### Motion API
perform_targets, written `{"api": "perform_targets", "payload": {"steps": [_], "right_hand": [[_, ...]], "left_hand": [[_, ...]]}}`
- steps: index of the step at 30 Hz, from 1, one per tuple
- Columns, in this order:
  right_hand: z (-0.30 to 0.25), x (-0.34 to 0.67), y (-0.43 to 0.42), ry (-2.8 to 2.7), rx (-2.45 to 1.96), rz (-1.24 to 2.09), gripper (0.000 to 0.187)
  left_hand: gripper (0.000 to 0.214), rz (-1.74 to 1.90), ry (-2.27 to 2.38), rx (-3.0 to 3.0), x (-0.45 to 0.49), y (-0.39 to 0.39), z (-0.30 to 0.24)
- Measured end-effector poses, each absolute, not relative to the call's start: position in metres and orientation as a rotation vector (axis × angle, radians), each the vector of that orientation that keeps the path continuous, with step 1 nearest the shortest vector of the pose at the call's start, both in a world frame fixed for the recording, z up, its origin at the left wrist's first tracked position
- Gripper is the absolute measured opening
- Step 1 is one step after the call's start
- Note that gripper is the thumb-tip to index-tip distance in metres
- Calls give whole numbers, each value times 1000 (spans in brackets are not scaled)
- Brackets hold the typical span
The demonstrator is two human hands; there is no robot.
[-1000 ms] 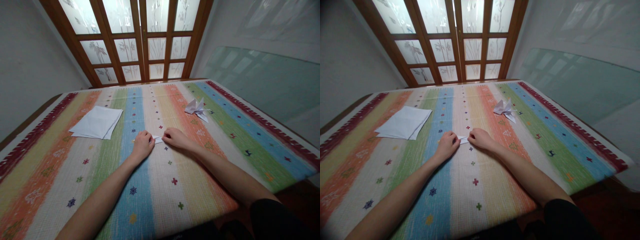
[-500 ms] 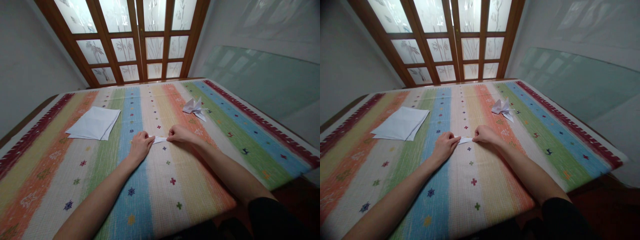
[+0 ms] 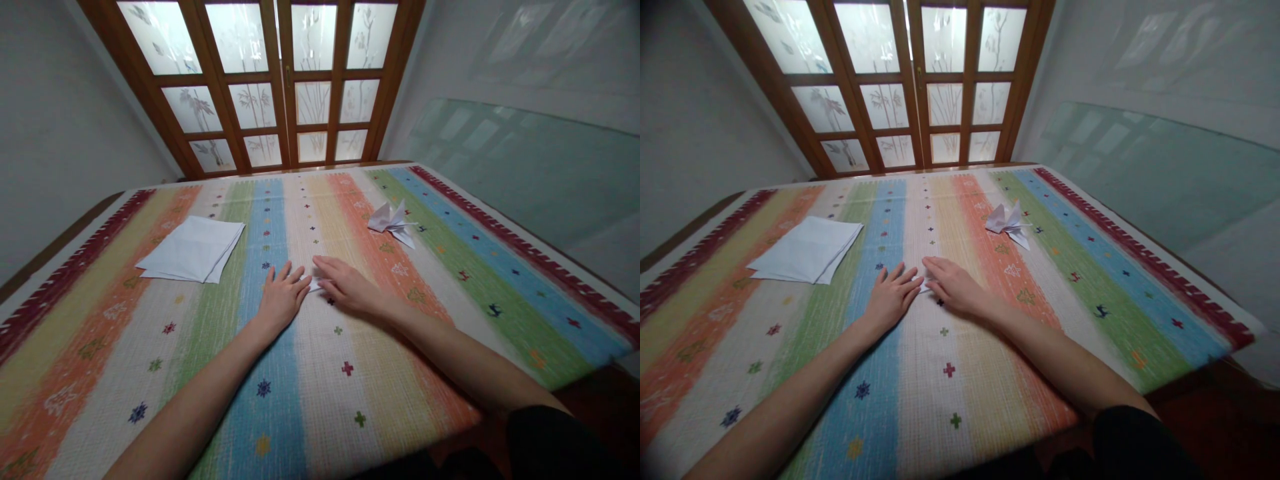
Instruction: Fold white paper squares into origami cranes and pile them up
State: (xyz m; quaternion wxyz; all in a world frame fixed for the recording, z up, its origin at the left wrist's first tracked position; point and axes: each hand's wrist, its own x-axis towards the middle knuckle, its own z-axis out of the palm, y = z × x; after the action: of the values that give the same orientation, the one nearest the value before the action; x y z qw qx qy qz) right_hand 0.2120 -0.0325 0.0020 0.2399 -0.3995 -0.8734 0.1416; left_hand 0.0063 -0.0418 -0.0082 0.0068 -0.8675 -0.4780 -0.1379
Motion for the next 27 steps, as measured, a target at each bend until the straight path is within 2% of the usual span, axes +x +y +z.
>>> {"api": "perform_targets", "payload": {"steps": [4, 7, 13, 27], "right_hand": [[-16, 202, -48, -2670, -1040, 369, 84], [-20, 200, -52, -2762, -1097, 321, 97], [-16, 202, -58, -2767, -1145, 297, 99], [-10, 232, -85, -2744, -1289, 298, 94]], "left_hand": [[35, -384, -1505, -2708, 8, -48, -7], [40, -327, -1540, -2704, 7, -49, -8], [47, -270, -1657, -2665, 2, -47, -11], [47, -184, -1746, -2622, -13, -46, -8]]}}
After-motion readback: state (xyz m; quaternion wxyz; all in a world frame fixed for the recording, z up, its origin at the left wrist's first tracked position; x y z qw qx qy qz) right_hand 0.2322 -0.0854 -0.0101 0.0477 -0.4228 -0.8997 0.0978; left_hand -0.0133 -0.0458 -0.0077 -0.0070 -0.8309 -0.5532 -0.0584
